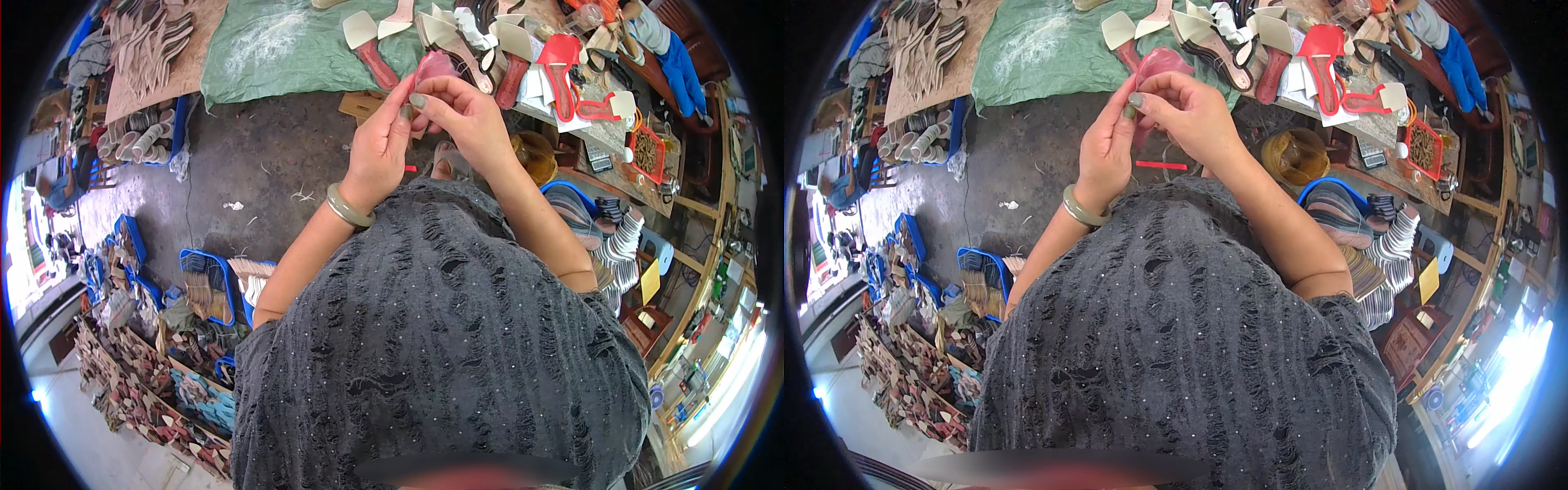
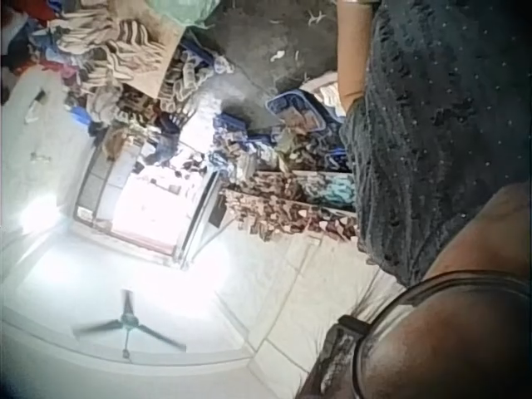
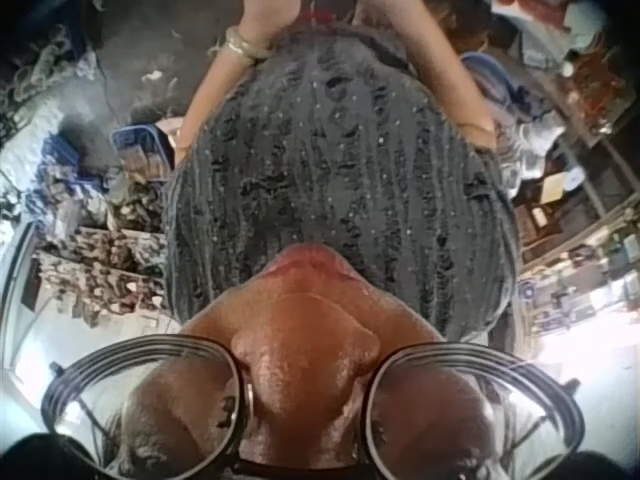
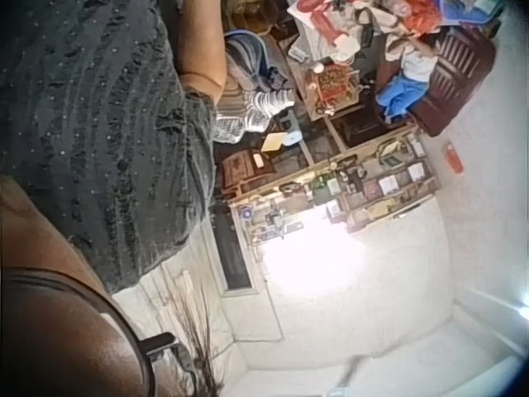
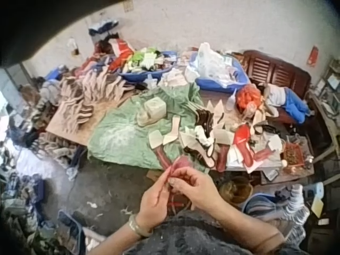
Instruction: Gluing and trimming shoe components in a footwear production workshop.
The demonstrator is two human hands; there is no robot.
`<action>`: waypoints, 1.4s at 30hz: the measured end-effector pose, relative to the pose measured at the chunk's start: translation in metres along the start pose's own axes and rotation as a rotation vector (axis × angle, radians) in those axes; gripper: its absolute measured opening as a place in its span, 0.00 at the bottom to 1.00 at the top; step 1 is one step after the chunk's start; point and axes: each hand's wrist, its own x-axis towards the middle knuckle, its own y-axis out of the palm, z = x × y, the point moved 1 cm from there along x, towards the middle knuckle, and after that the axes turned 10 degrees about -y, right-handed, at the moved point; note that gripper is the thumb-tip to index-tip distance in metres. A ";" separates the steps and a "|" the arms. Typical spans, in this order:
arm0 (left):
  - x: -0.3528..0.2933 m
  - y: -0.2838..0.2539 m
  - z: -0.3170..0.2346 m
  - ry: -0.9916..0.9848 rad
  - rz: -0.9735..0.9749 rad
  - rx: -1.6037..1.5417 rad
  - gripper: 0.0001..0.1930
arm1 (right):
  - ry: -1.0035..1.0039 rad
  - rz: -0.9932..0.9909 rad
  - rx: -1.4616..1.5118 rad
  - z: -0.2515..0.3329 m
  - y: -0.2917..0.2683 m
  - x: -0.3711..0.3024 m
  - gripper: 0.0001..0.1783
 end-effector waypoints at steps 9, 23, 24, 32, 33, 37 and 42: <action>0.014 0.007 0.009 0.290 0.106 0.386 0.21 | 0.078 -0.132 -0.006 0.002 -0.017 -0.011 0.11; 0.111 0.057 0.024 -0.421 0.286 -0.864 0.22 | 0.146 -0.208 0.179 -0.057 -0.158 -0.035 0.07; 0.122 0.055 0.022 -0.381 0.308 -0.870 0.23 | 0.217 -0.166 0.189 -0.071 -0.184 -0.046 0.07; 0.166 0.084 0.005 -0.551 0.506 -1.075 0.25 | 0.570 0.104 -1.455 -0.165 -0.428 -0.091 0.16; 0.165 0.090 0.005 -0.604 0.542 -1.188 0.25 | 0.491 -0.430 -1.342 -0.159 -0.438 -0.075 0.15; 0.166 0.110 0.007 -0.655 0.574 -1.281 0.27 | 0.484 -1.033 -1.271 -0.161 -0.482 -0.047 0.15; 0.175 0.102 0.006 -0.682 0.526 -1.246 0.25 | 0.484 -0.486 -1.292 -0.163 -0.481 -0.072 0.15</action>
